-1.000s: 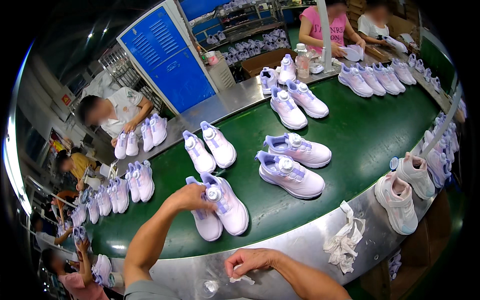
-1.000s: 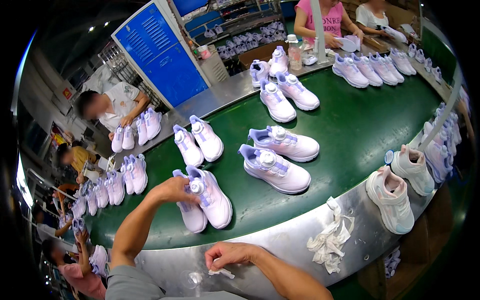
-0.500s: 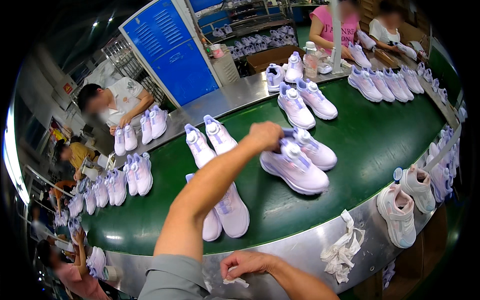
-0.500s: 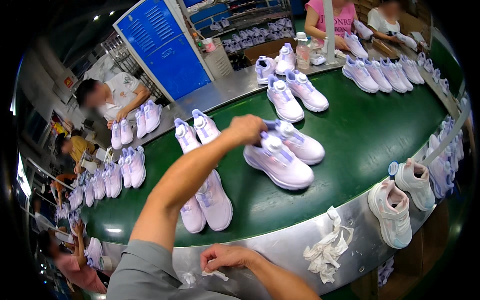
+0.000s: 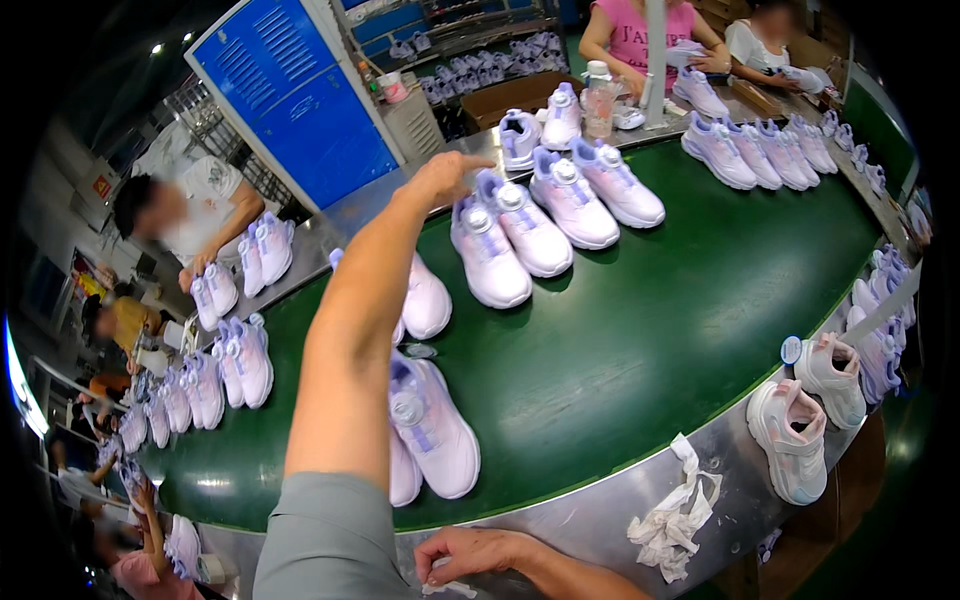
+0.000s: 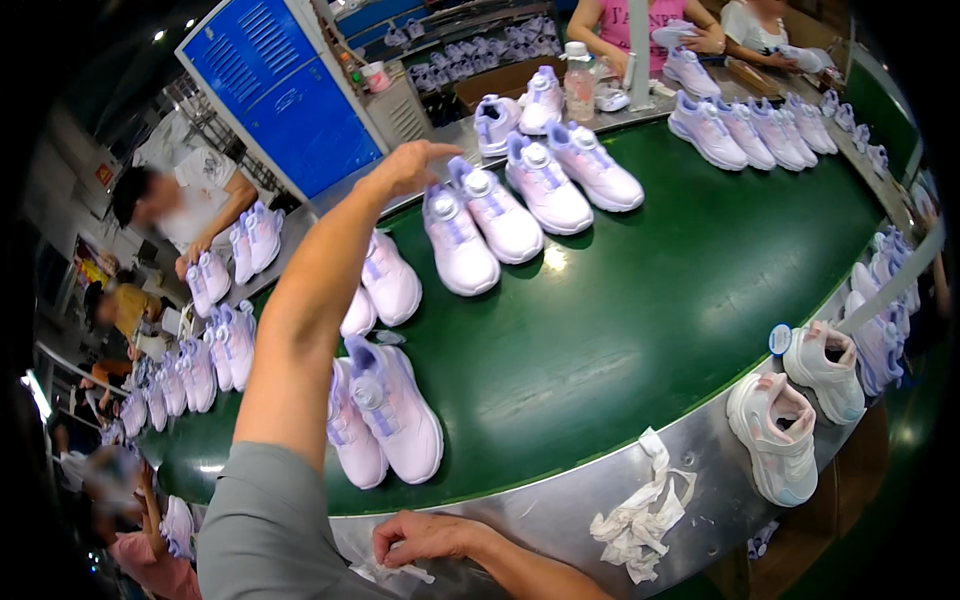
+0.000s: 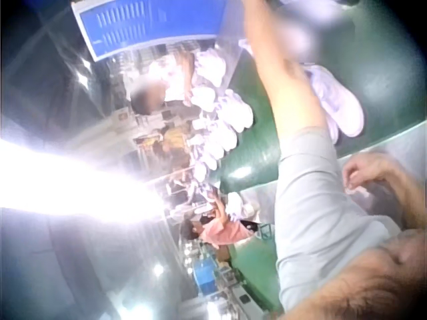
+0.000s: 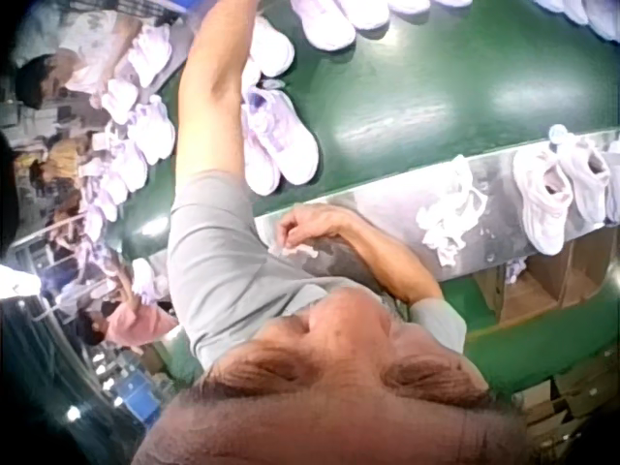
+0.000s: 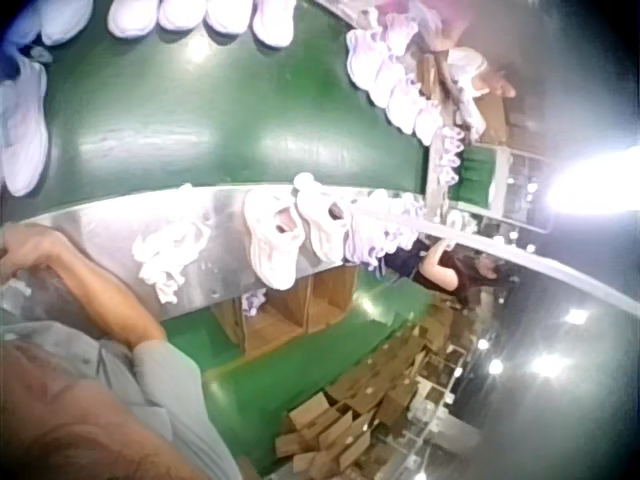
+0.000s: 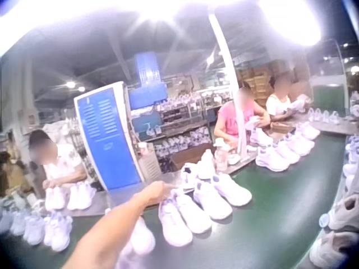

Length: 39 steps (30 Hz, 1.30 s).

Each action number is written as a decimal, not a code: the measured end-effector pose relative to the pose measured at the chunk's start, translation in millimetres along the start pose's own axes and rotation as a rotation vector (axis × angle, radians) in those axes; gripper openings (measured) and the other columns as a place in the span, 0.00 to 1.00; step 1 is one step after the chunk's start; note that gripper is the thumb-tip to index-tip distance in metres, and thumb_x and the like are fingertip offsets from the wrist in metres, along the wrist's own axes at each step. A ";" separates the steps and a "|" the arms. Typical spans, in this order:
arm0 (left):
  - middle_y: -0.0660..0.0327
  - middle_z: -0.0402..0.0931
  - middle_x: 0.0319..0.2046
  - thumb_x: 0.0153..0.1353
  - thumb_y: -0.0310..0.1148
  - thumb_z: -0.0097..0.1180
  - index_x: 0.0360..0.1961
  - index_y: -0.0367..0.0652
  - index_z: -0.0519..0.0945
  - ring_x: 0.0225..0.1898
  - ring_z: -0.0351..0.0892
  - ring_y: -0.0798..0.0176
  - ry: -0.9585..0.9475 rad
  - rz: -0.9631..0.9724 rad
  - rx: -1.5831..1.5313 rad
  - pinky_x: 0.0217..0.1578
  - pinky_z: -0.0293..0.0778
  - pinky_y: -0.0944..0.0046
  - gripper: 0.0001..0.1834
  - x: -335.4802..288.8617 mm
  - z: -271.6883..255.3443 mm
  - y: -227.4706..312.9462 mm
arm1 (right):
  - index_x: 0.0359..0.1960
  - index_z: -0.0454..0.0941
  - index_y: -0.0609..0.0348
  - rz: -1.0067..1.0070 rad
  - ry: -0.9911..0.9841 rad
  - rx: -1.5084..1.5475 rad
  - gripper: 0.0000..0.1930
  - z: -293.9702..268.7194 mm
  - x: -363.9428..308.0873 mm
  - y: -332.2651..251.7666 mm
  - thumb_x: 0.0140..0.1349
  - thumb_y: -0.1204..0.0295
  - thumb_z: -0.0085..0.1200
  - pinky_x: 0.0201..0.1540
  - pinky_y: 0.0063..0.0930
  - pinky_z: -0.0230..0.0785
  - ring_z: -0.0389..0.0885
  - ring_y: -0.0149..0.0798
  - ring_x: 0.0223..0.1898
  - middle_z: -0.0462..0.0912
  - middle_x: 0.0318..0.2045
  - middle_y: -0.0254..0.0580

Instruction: The person wipes the upper and side surfaces of light-colored sneakers on a moving conveyor belt using a small white cloth. They pick up each shoe, wipe it, and place it back on the belt. The process repeats for multiple shoes as they pass by.

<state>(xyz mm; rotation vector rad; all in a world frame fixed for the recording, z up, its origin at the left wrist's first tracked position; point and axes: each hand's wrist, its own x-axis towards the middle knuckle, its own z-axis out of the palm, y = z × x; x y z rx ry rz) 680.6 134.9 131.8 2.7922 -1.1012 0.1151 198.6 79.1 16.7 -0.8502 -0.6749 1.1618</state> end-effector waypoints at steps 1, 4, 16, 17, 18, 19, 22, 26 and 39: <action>0.49 0.86 0.51 0.56 0.28 0.64 0.60 0.54 0.85 0.52 0.85 0.43 -0.020 0.012 -0.124 0.54 0.81 0.51 0.27 -11.6 -7.0 -0.9 | 0.38 0.82 0.62 0.007 -0.007 0.006 0.08 -0.8 -2.1 -4.8 0.63 0.69 0.63 0.48 0.25 0.70 0.78 0.27 0.41 0.84 0.37 0.32; 0.51 0.89 0.41 0.58 0.31 0.62 0.48 0.50 0.90 0.44 0.89 0.49 -0.285 -0.024 0.020 0.46 0.82 0.51 0.16 -62.0 -38.3 19.1 | 0.38 0.82 0.62 0.061 -0.033 0.023 0.08 -2.9 -5.7 -2.2 0.63 0.70 0.64 0.51 0.25 0.70 0.79 0.27 0.44 0.85 0.38 0.32; 0.60 0.77 0.51 0.62 0.31 0.58 0.53 0.53 0.81 0.56 0.76 0.57 -0.003 0.460 0.432 0.47 0.75 0.55 0.17 -254.0 -32.3 31.5 | 0.36 0.83 0.62 0.161 -0.004 0.118 0.06 0.0 -3.9 -11.5 0.63 0.73 0.65 0.48 0.24 0.68 0.77 0.25 0.42 0.83 0.37 0.31; 0.56 0.74 0.62 0.59 0.33 0.62 0.61 0.56 0.80 0.62 0.75 0.54 -0.066 0.354 0.428 0.50 0.76 0.52 0.26 -242.5 -21.1 32.9 | 0.36 0.83 0.62 0.164 -0.002 0.109 0.06 -0.1 -4.0 -12.1 0.63 0.73 0.65 0.49 0.24 0.68 0.77 0.26 0.42 0.83 0.38 0.31; 0.55 0.70 0.68 0.58 0.44 0.65 0.65 0.59 0.79 0.68 0.69 0.50 -0.054 0.158 0.333 0.55 0.75 0.42 0.31 -230.0 -7.1 38.3 | 0.36 0.83 0.62 0.167 0.004 0.102 0.06 -0.3 -4.6 -13.0 0.63 0.73 0.65 0.49 0.24 0.69 0.77 0.26 0.42 0.83 0.38 0.32; 0.55 0.70 0.68 0.58 0.49 0.65 0.65 0.59 0.80 0.69 0.67 0.49 -0.085 0.029 0.273 0.57 0.73 0.39 0.32 -214.2 1.4 45.9 | 0.36 0.83 0.62 0.169 0.010 0.102 0.06 0.5 -4.4 -12.6 0.63 0.73 0.65 0.49 0.24 0.69 0.77 0.26 0.42 0.83 0.38 0.32; 0.58 0.70 0.69 0.57 0.61 0.63 0.63 0.59 0.83 0.73 0.62 0.47 -0.192 -0.228 0.231 0.60 0.69 0.31 0.34 -176.1 12.0 53.2 | 0.36 0.83 0.61 0.182 0.008 0.150 0.05 2.0 -4.0 -14.9 0.63 0.74 0.65 0.49 0.24 0.69 0.78 0.26 0.42 0.83 0.39 0.32; 0.59 0.75 0.63 0.57 0.67 0.61 0.52 0.63 0.90 0.71 0.63 0.44 -0.340 -0.192 0.437 0.58 0.69 0.31 0.29 -166.1 6.8 32.4 | 0.36 0.83 0.61 0.184 0.015 0.130 0.04 3.1 -2.4 -11.8 0.63 0.74 0.65 0.49 0.24 0.70 0.78 0.26 0.42 0.84 0.39 0.33; 0.48 0.76 0.62 0.51 0.55 0.71 0.68 0.65 0.77 0.68 0.69 0.40 -0.138 -0.566 0.152 0.61 0.75 0.39 0.41 -165.6 5.3 -32.1 | 0.38 0.83 0.61 0.155 -0.009 0.127 0.06 -1.2 -0.6 -5.5 0.66 0.71 0.65 0.52 0.23 0.69 0.78 0.25 0.44 0.84 0.38 0.30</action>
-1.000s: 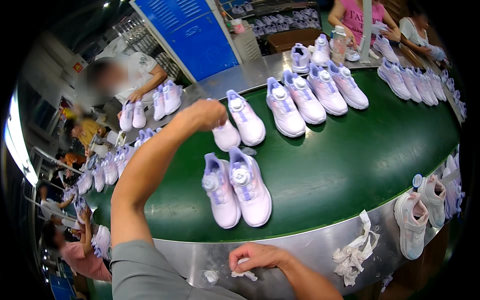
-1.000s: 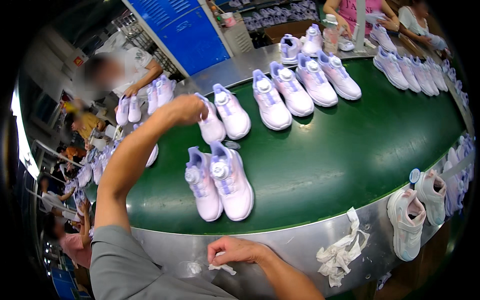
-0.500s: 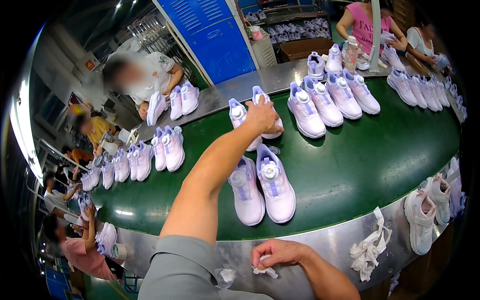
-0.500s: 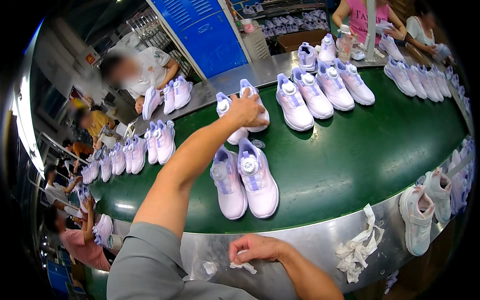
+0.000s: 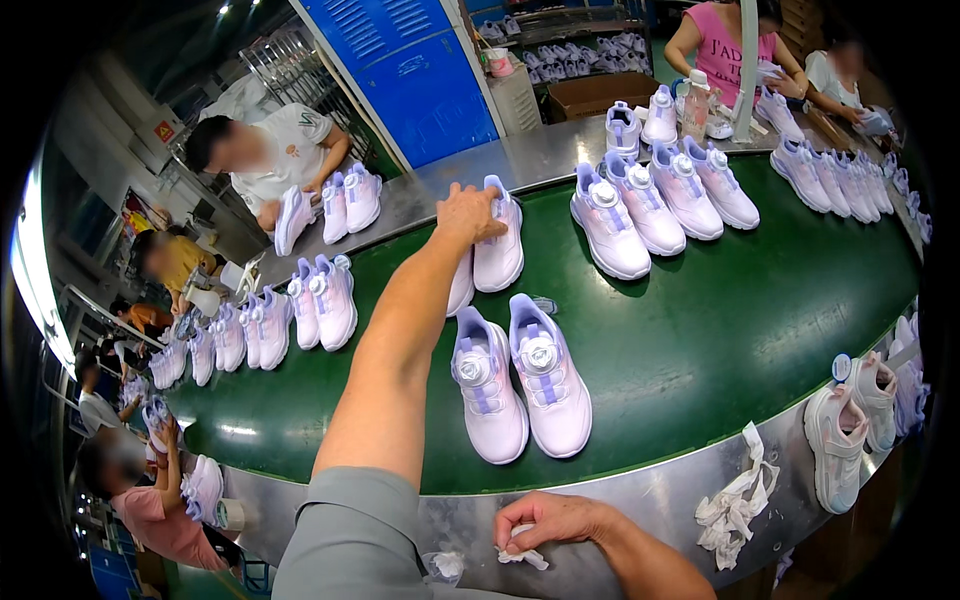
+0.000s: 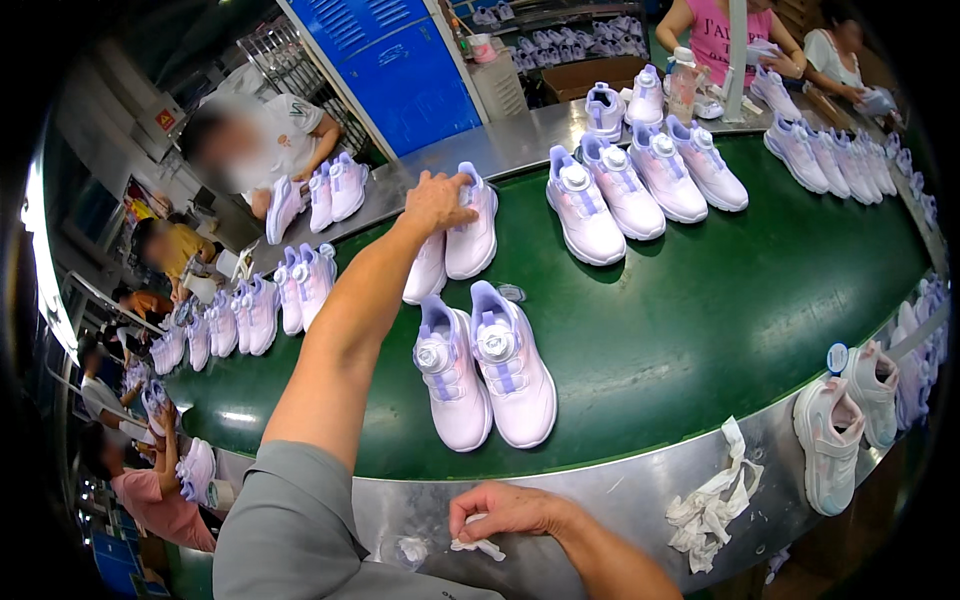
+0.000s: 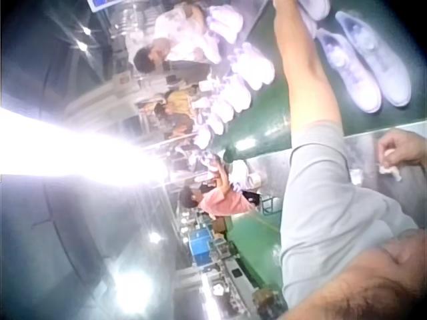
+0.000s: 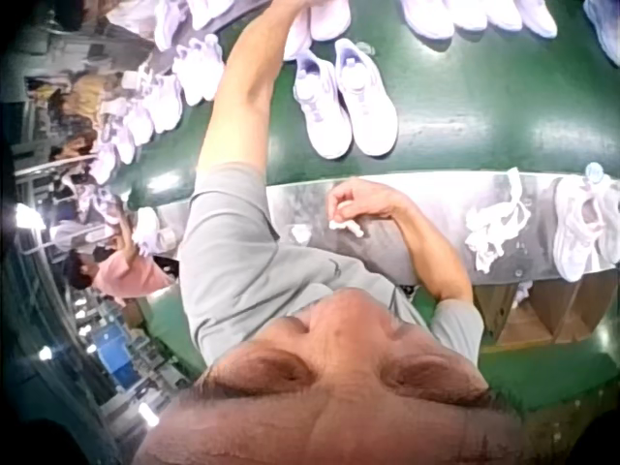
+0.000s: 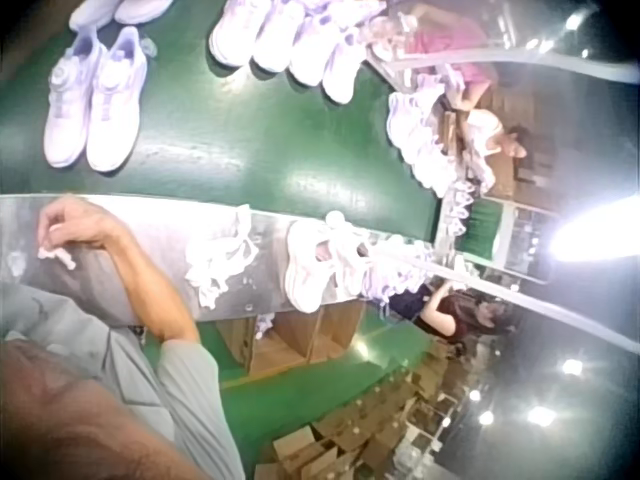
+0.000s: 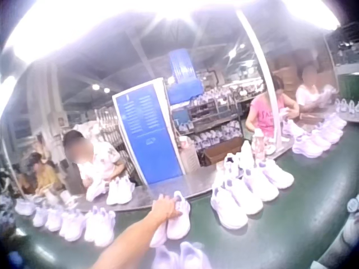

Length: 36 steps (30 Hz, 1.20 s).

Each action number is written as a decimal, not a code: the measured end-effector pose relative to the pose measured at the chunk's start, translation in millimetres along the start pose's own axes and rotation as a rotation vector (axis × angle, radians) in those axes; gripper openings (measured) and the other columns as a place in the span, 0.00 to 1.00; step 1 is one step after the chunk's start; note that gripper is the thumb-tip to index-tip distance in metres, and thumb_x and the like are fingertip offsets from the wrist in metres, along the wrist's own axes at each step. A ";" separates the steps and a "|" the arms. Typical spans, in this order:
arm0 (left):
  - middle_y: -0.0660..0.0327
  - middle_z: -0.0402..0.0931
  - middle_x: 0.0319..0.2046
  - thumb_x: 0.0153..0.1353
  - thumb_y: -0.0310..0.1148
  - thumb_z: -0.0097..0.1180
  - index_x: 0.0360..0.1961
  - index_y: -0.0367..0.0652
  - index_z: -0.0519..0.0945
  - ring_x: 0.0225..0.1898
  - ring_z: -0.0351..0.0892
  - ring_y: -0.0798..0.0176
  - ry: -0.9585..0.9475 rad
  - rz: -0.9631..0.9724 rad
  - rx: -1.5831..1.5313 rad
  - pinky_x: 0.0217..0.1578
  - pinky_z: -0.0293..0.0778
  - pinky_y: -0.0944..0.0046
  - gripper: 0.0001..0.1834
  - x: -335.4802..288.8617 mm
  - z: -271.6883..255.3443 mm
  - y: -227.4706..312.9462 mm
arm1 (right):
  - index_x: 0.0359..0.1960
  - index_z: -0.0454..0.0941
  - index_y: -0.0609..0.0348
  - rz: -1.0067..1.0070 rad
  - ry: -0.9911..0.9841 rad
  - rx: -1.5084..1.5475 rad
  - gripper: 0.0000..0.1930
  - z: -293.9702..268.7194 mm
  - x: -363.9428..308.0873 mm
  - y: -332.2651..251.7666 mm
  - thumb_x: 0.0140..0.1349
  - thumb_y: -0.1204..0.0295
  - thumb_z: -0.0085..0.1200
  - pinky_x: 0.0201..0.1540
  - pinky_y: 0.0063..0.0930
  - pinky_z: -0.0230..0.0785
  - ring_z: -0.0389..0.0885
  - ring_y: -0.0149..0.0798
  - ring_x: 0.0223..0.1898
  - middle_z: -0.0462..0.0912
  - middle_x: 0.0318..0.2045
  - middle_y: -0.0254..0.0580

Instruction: The person wipes the upper and side surfaces of light-colored sneakers on a moving conveyor belt using a small white cloth. They pick up each shoe, wipe it, and place it back on the belt. The process repeats for multiple shoes as they pass by.

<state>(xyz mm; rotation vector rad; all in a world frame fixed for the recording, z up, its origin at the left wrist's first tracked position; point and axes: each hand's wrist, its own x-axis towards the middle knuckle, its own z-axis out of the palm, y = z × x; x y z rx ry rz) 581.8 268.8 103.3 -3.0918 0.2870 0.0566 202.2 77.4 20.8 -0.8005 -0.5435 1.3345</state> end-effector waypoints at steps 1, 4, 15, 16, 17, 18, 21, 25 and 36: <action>0.48 0.77 0.61 0.51 0.54 0.71 0.67 0.63 0.78 0.67 0.70 0.40 -0.005 -0.031 0.000 0.61 0.75 0.41 0.39 -1.4 2.9 0.4 | 0.38 0.83 0.60 -0.009 0.002 0.005 0.07 0.5 -0.9 1.7 0.66 0.70 0.65 0.51 0.23 0.68 0.78 0.25 0.43 0.83 0.37 0.29; 0.48 0.80 0.59 0.51 0.50 0.70 0.63 0.54 0.81 0.65 0.74 0.42 -0.040 -0.140 0.004 0.61 0.76 0.46 0.36 -9.8 5.7 -13.5 | 0.38 0.83 0.61 -0.031 -0.005 -0.037 0.07 -1.3 -0.9 2.8 0.66 0.69 0.65 0.52 0.23 0.69 0.78 0.25 0.43 0.84 0.37 0.30; 0.53 0.82 0.49 0.52 0.28 0.68 0.56 0.51 0.84 0.55 0.79 0.47 0.139 0.432 0.092 0.52 0.80 0.49 0.27 -90.5 -13.6 -28.8 | 0.37 0.83 0.62 0.016 0.038 0.000 0.04 2.4 3.0 -5.6 0.64 0.76 0.64 0.51 0.23 0.70 0.78 0.26 0.43 0.84 0.39 0.32; 0.54 0.82 0.47 0.52 0.25 0.66 0.55 0.50 0.84 0.53 0.80 0.47 0.106 0.696 -0.067 0.50 0.80 0.48 0.26 -102.2 -15.0 -27.9 | 0.38 0.83 0.62 0.021 0.040 -0.003 0.04 2.3 3.6 -5.3 0.64 0.76 0.64 0.50 0.23 0.70 0.78 0.26 0.43 0.84 0.40 0.32; 0.54 0.81 0.47 0.52 0.24 0.66 0.56 0.49 0.83 0.52 0.80 0.47 0.084 0.830 -0.057 0.50 0.80 0.49 0.26 -109.4 -13.7 -21.1 | 0.39 0.84 0.62 0.042 0.044 0.019 0.05 0.7 3.7 -4.7 0.63 0.76 0.65 0.50 0.23 0.70 0.79 0.26 0.43 0.84 0.40 0.32; 0.54 0.81 0.47 0.52 0.24 0.66 0.57 0.49 0.82 0.51 0.79 0.47 0.062 0.956 -0.040 0.51 0.80 0.50 0.27 -117.7 -15.7 -13.3 | 0.39 0.84 0.62 0.047 0.049 0.034 0.05 0.8 3.0 -5.3 0.63 0.76 0.65 0.50 0.22 0.70 0.79 0.26 0.43 0.84 0.40 0.32; 0.55 0.78 0.41 0.57 0.26 0.63 0.55 0.48 0.80 0.49 0.80 0.52 0.055 0.929 0.156 0.45 0.78 0.52 0.22 -136.9 -41.6 3.2 | 0.39 0.84 0.61 0.034 0.050 0.066 0.05 1.3 3.1 -2.4 0.63 0.77 0.65 0.51 0.22 0.71 0.80 0.25 0.43 0.84 0.40 0.32; 0.59 0.76 0.43 0.60 0.30 0.61 0.50 0.51 0.80 0.49 0.79 0.58 0.115 1.139 0.290 0.45 0.76 0.56 0.16 -143.1 -46.5 13.5 | 0.38 0.84 0.62 0.033 0.068 0.031 0.05 4.1 2.7 -3.3 0.63 0.76 0.66 0.50 0.23 0.71 0.79 0.25 0.43 0.84 0.39 0.32; 0.62 0.82 0.33 0.47 0.37 0.65 0.23 0.47 0.86 0.46 0.78 0.57 -0.018 0.984 0.403 0.48 0.75 0.57 0.06 -200.0 -63.0 27.5 | 0.39 0.85 0.63 0.019 0.122 0.103 0.06 6.7 1.8 -8.9 0.61 0.77 0.67 0.50 0.22 0.71 0.81 0.27 0.43 0.85 0.40 0.34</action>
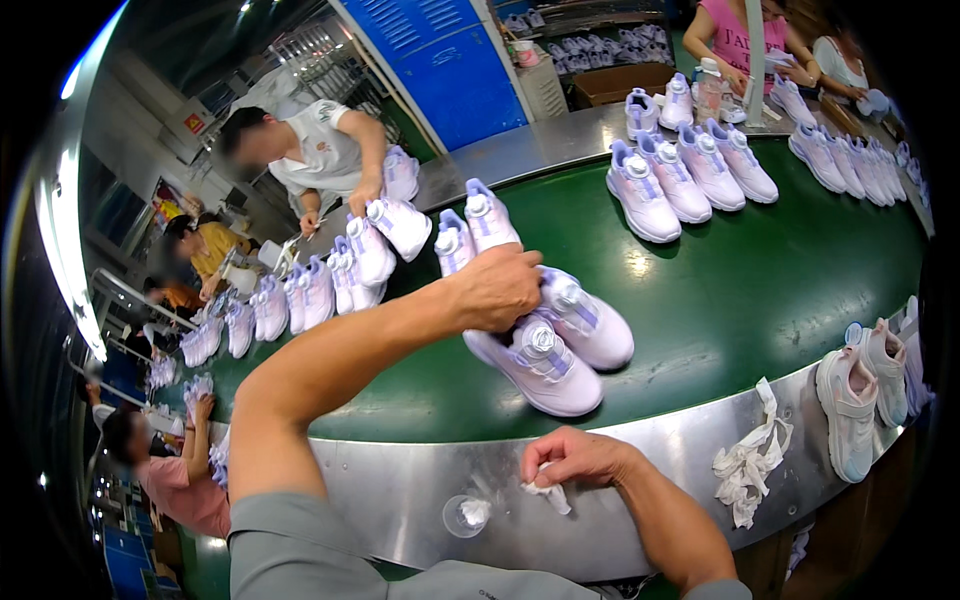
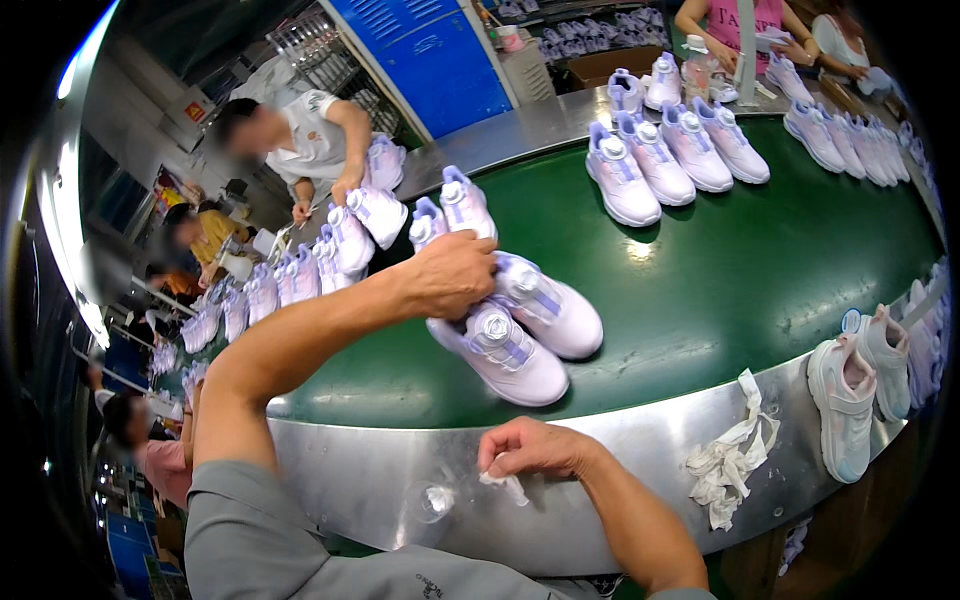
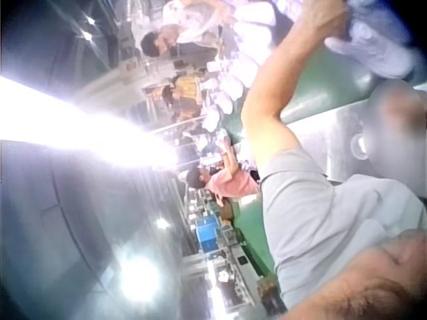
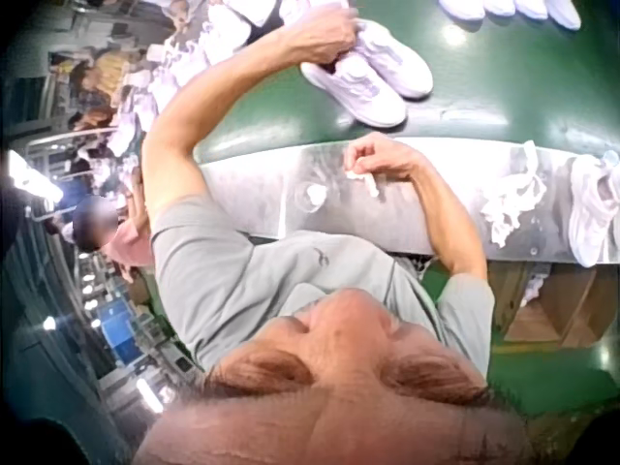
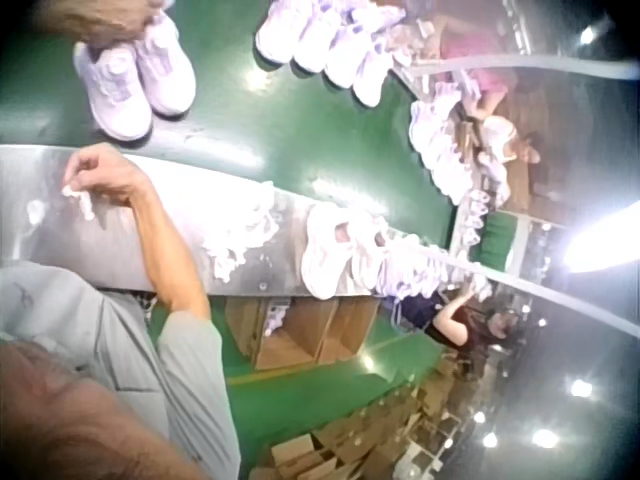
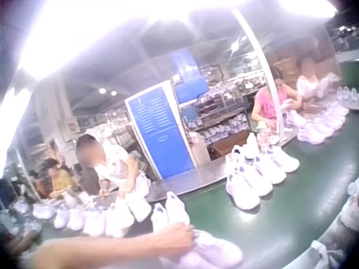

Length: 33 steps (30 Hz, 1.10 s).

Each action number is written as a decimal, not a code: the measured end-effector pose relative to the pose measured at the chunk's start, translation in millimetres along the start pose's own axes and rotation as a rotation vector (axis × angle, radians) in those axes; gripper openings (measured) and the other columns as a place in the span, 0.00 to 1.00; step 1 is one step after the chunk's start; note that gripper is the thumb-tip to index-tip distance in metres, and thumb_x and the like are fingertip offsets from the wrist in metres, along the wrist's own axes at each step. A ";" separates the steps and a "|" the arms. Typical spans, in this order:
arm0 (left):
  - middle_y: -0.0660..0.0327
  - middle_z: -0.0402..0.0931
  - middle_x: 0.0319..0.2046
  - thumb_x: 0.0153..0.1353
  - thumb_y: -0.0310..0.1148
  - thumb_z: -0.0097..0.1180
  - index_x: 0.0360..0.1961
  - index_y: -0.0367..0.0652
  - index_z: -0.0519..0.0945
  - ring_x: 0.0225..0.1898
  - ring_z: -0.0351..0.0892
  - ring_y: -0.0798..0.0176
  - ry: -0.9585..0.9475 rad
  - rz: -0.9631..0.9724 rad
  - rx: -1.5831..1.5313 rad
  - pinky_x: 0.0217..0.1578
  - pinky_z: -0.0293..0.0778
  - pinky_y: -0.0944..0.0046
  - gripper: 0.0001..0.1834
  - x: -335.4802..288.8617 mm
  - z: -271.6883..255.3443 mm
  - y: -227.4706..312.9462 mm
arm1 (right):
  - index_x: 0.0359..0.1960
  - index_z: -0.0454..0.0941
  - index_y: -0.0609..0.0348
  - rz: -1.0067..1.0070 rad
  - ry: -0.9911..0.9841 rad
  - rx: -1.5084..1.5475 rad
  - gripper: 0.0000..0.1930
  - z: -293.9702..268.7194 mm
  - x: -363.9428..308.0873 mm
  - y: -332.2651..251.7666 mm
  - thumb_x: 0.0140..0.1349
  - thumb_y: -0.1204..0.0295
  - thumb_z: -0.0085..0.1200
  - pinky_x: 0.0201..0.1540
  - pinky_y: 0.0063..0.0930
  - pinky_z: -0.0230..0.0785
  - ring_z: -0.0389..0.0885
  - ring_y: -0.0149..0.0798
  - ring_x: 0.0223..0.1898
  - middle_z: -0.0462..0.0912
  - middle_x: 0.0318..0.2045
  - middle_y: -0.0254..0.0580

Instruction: The person wipes the upper and side surfaces of light-colored sneakers on a moving conveyor belt using a small white cloth. They pick up each shoe, wipe it, and place it back on the belt. The process repeats for multiple shoes as they pass by.

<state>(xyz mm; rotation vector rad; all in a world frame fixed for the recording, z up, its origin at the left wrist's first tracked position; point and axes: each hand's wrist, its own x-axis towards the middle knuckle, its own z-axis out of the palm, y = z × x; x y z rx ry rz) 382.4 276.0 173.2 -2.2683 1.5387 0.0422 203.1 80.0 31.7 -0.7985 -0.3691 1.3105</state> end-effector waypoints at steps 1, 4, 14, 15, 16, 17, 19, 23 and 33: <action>0.59 0.82 0.29 0.45 0.37 0.64 0.21 0.46 0.86 0.40 0.80 0.54 -0.036 -0.120 -0.036 0.43 0.76 0.54 0.06 -24.9 -7.0 11.5 | 0.39 0.85 0.63 0.009 0.017 0.043 0.07 0.8 0.3 -0.3 0.60 0.77 0.67 0.51 0.24 0.71 0.81 0.28 0.44 0.85 0.41 0.35; 0.51 0.80 0.21 0.44 0.36 0.62 0.20 0.44 0.85 0.28 0.82 0.45 -0.018 -0.492 -0.150 0.37 0.76 0.47 0.07 -119.4 -42.9 51.4 | 0.40 0.86 0.64 0.004 0.024 -0.020 0.07 5.7 4.5 -4.7 0.60 0.78 0.67 0.52 0.26 0.71 0.81 0.31 0.46 0.85 0.42 0.37; 0.45 0.82 0.24 0.50 0.42 0.70 0.23 0.41 0.86 0.30 0.83 0.37 -0.098 -1.220 -0.445 0.36 0.78 0.43 0.14 -304.1 -3.5 213.1 | 0.40 0.85 0.62 -0.267 0.360 -0.177 0.07 50.4 -13.7 -25.9 0.60 0.78 0.68 0.49 0.24 0.75 0.83 0.30 0.44 0.86 0.41 0.36; 0.46 0.82 0.22 0.48 0.40 0.69 0.21 0.41 0.86 0.28 0.83 0.40 -0.103 -1.247 -0.428 0.38 0.77 0.44 0.12 -313.8 5.3 230.4 | 0.37 0.85 0.63 -0.288 0.442 -0.339 0.06 66.8 -12.6 -29.0 0.60 0.78 0.66 0.45 0.23 0.75 0.83 0.28 0.40 0.87 0.38 0.34; 0.46 0.82 0.22 0.48 0.39 0.69 0.21 0.41 0.86 0.28 0.83 0.39 -0.098 -1.293 -0.466 0.37 0.77 0.43 0.12 -320.4 13.1 244.3 | 0.37 0.85 0.63 -0.274 0.470 -0.477 0.05 82.8 -12.3 -30.6 0.60 0.78 0.66 0.43 0.23 0.75 0.83 0.28 0.38 0.87 0.36 0.34; 0.45 0.82 0.22 0.48 0.39 0.69 0.22 0.40 0.86 0.28 0.83 0.39 -0.095 -1.340 -0.504 0.37 0.78 0.42 0.12 -326.9 20.2 257.3 | 0.37 0.85 0.63 -0.260 0.492 -0.616 0.05 98.7 -10.1 -31.3 0.59 0.78 0.66 0.42 0.23 0.75 0.83 0.28 0.36 0.87 0.35 0.34; 0.44 0.82 0.22 0.49 0.38 0.68 0.21 0.38 0.86 0.28 0.83 0.37 -0.031 -1.408 -0.554 0.36 0.79 0.42 0.12 -330.3 31.7 272.4 | 0.35 0.84 0.63 -0.263 0.535 -0.905 0.04 133.4 -1.4 -32.4 0.59 0.77 0.65 0.37 0.25 0.76 0.83 0.29 0.30 0.86 0.30 0.37; 0.43 0.81 0.21 0.50 0.36 0.67 0.21 0.36 0.85 0.28 0.83 0.36 0.096 -1.450 -0.562 0.35 0.79 0.41 0.12 -320.1 31.9 276.9 | 0.33 0.79 0.59 -0.449 0.374 -1.514 0.07 165.9 37.6 -5.4 0.53 0.80 0.64 0.38 0.37 0.75 0.81 0.49 0.36 0.81 0.32 0.42; 0.44 0.82 0.20 0.50 0.34 0.65 0.21 0.37 0.85 0.24 0.82 0.39 0.069 -1.399 -0.568 0.35 0.74 0.45 0.10 -330.2 36.4 273.8 | 0.27 0.79 0.59 -0.035 0.165 -2.072 0.04 175.7 96.2 15.0 0.47 0.77 0.60 0.39 0.40 0.77 0.83 0.48 0.38 0.83 0.27 0.44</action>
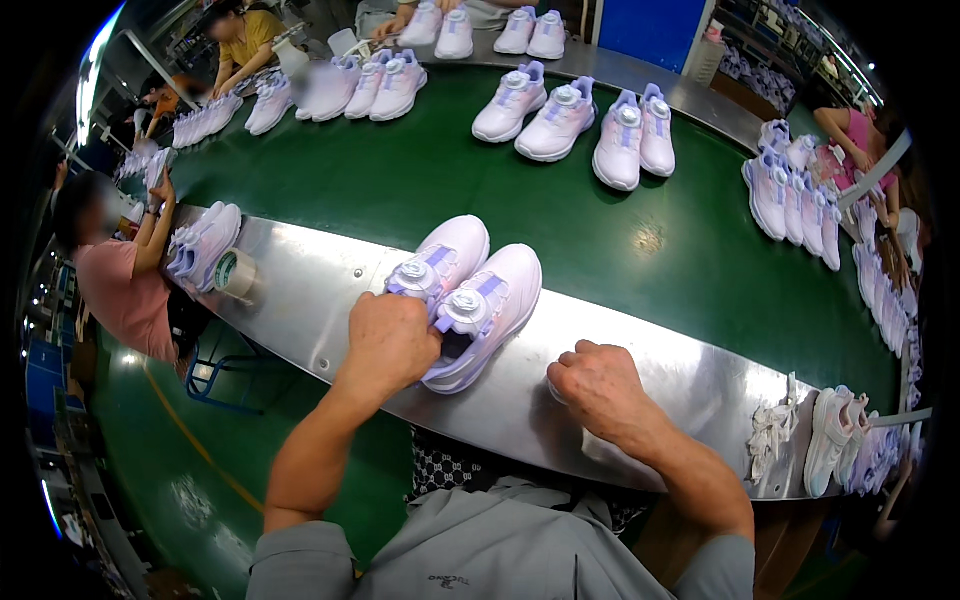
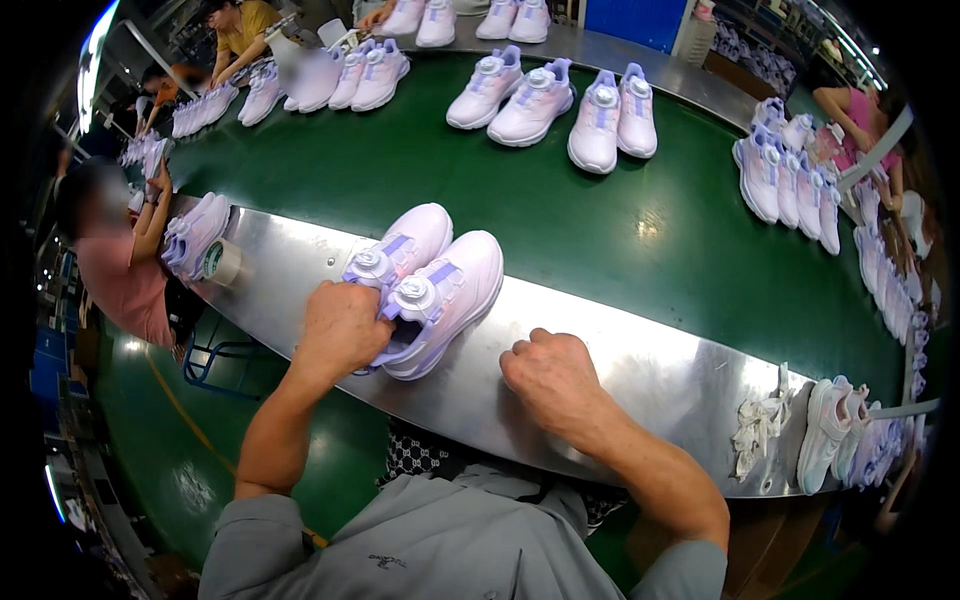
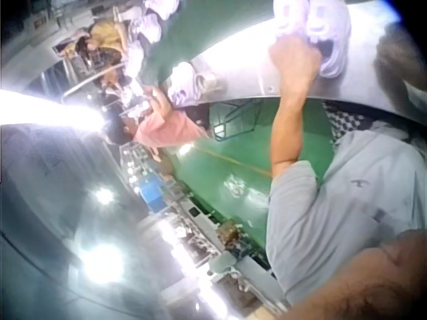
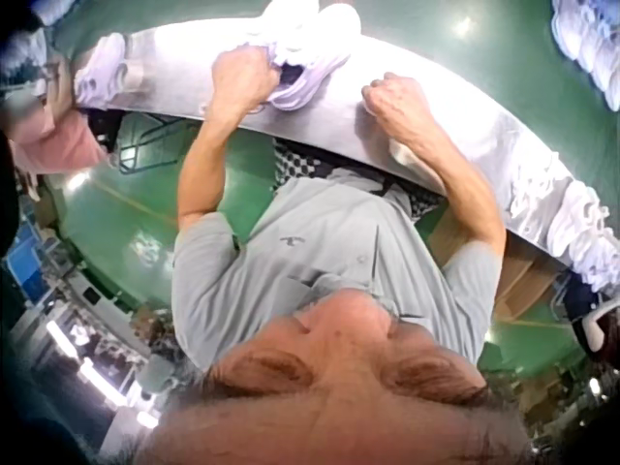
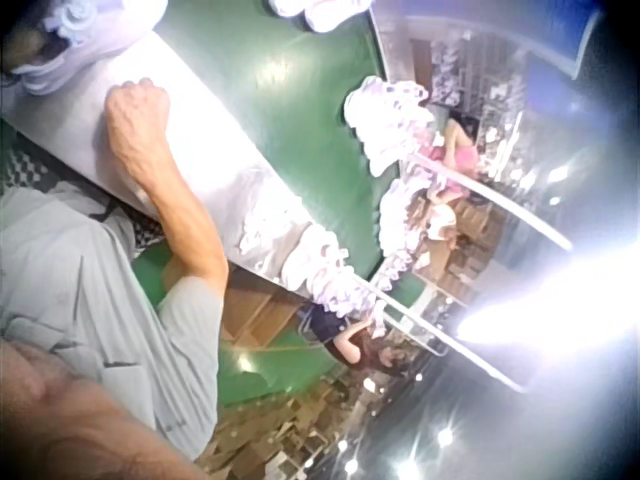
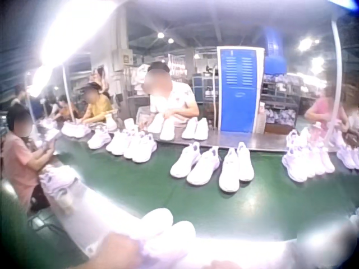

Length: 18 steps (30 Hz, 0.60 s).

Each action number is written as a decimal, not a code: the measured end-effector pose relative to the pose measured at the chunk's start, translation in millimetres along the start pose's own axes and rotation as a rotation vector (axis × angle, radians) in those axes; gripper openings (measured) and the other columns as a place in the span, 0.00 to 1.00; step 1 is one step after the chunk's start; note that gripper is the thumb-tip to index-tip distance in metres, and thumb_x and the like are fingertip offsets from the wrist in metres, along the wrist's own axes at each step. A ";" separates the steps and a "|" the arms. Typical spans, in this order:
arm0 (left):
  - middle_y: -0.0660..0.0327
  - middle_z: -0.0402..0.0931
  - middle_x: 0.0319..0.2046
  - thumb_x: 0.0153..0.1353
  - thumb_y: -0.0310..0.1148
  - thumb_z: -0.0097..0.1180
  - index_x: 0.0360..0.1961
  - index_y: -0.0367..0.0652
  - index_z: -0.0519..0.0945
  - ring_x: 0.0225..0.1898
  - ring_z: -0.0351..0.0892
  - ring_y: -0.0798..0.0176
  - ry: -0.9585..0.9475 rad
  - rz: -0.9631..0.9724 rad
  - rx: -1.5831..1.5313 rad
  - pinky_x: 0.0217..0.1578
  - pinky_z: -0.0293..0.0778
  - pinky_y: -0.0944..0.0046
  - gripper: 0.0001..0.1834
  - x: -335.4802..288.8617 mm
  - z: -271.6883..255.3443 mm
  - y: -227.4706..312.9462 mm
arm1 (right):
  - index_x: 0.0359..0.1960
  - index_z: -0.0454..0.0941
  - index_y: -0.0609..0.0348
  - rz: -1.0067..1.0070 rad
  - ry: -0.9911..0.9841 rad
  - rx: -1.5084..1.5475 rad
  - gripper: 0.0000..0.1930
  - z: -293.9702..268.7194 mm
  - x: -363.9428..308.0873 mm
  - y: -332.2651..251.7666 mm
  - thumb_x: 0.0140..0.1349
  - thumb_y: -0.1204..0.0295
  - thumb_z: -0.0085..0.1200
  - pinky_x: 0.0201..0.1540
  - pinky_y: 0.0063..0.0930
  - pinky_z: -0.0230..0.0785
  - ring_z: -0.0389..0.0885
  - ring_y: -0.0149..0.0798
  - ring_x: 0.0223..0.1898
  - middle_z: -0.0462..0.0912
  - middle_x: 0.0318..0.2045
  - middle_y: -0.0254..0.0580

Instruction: The person wipes the upper and side surfaces of light-colored sneakers on a moving conveyor belt using a small white cloth. They pick up each shoe, wipe it, and place it back on the belt. The process repeats for multiple shoes as they pass by.

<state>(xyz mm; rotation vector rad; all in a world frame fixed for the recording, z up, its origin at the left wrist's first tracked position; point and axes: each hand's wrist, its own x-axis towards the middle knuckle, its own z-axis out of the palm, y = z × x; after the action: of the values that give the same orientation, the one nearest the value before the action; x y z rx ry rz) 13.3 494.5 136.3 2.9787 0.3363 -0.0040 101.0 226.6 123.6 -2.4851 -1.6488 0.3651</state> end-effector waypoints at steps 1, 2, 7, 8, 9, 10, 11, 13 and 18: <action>0.44 0.82 0.21 0.50 0.34 0.64 0.21 0.37 0.86 0.25 0.83 0.39 0.003 -0.014 -0.018 0.35 0.75 0.44 0.10 -0.5 2.5 -3.2 | 0.27 0.79 0.59 -0.007 0.001 0.003 0.04 -2.1 0.7 -0.4 0.48 0.77 0.60 0.39 0.40 0.77 0.83 0.48 0.38 0.84 0.29 0.44; 0.44 0.82 0.21 0.50 0.33 0.63 0.21 0.37 0.86 0.26 0.83 0.38 0.007 -0.026 -0.037 0.35 0.76 0.44 0.10 -0.5 3.5 -5.9 | 0.26 0.79 0.59 -0.014 0.002 0.006 0.03 -5.3 0.0 -0.3 0.49 0.77 0.60 0.39 0.40 0.77 0.84 0.48 0.38 0.84 0.30 0.44; 0.44 0.84 0.26 0.53 0.35 0.61 0.27 0.37 0.87 0.32 0.84 0.36 -0.026 -0.163 -0.237 0.37 0.78 0.43 0.11 -7.2 -9.6 -24.0 | 0.34 0.83 0.60 0.062 0.251 0.531 0.04 -48.9 -10.9 -0.4 0.56 0.78 0.61 0.39 0.32 0.76 0.81 0.40 0.33 0.82 0.33 0.42; 0.44 0.84 0.27 0.53 0.36 0.61 0.28 0.38 0.87 0.33 0.84 0.35 0.012 -0.178 -0.321 0.37 0.78 0.43 0.11 -13.6 -17.5 -24.4 | 0.37 0.84 0.59 0.123 0.263 0.707 0.06 -56.9 -12.7 1.7 0.58 0.79 0.61 0.39 0.29 0.75 0.80 0.36 0.33 0.81 0.33 0.41; 0.45 0.84 0.28 0.54 0.36 0.61 0.30 0.38 0.87 0.34 0.84 0.35 0.053 -0.189 -0.405 0.37 0.77 0.43 0.12 -18.8 -23.0 -25.5 | 0.40 0.85 0.59 0.183 0.281 0.880 0.07 -62.3 -15.2 5.8 0.60 0.79 0.61 0.39 0.26 0.74 0.79 0.33 0.32 0.81 0.34 0.39; 0.45 0.86 0.31 0.55 0.35 0.61 0.36 0.38 0.87 0.36 0.86 0.36 0.064 -0.186 -0.554 0.38 0.78 0.47 0.13 -21.7 -26.7 -27.7 | 0.46 0.85 0.62 0.254 0.260 1.158 0.09 -60.7 -18.3 13.7 0.65 0.78 0.61 0.41 0.22 0.72 0.77 0.26 0.34 0.82 0.35 0.35; 0.45 0.86 0.32 0.56 0.34 0.60 0.37 0.38 0.87 0.37 0.86 0.37 0.077 -0.181 -0.642 0.39 0.79 0.48 0.12 -24.0 -31.0 -24.0 | 0.46 0.85 0.63 0.258 0.321 1.317 0.09 -60.2 -17.0 14.8 0.66 0.78 0.62 0.41 0.22 0.73 0.78 0.26 0.35 0.83 0.36 0.35; 0.44 0.86 0.34 0.56 0.31 0.60 0.40 0.37 0.87 0.38 0.88 0.40 0.106 -0.167 -0.817 0.40 0.80 0.52 0.13 -29.8 -49.2 -12.6 | 0.46 0.84 0.65 0.242 0.444 1.635 0.08 -60.3 -11.1 13.9 0.67 0.78 0.62 0.42 0.23 0.73 0.79 0.26 0.37 0.85 0.38 0.35; 0.45 0.87 0.34 0.54 0.24 0.60 0.40 0.35 0.87 0.37 0.89 0.44 0.125 -0.111 -0.887 0.40 0.79 0.55 0.12 -37.5 -65.3 3.4 | 0.45 0.84 0.67 0.222 0.566 1.650 0.09 -68.9 3.8 -1.9 0.63 0.80 0.67 0.47 0.24 0.77 0.84 0.29 0.41 0.87 0.39 0.39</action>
<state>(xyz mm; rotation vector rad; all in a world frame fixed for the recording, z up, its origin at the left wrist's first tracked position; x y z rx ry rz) -23.3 492.2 202.1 2.0838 0.3869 0.2503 119.7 232.2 189.8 -1.2172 -0.3571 0.5978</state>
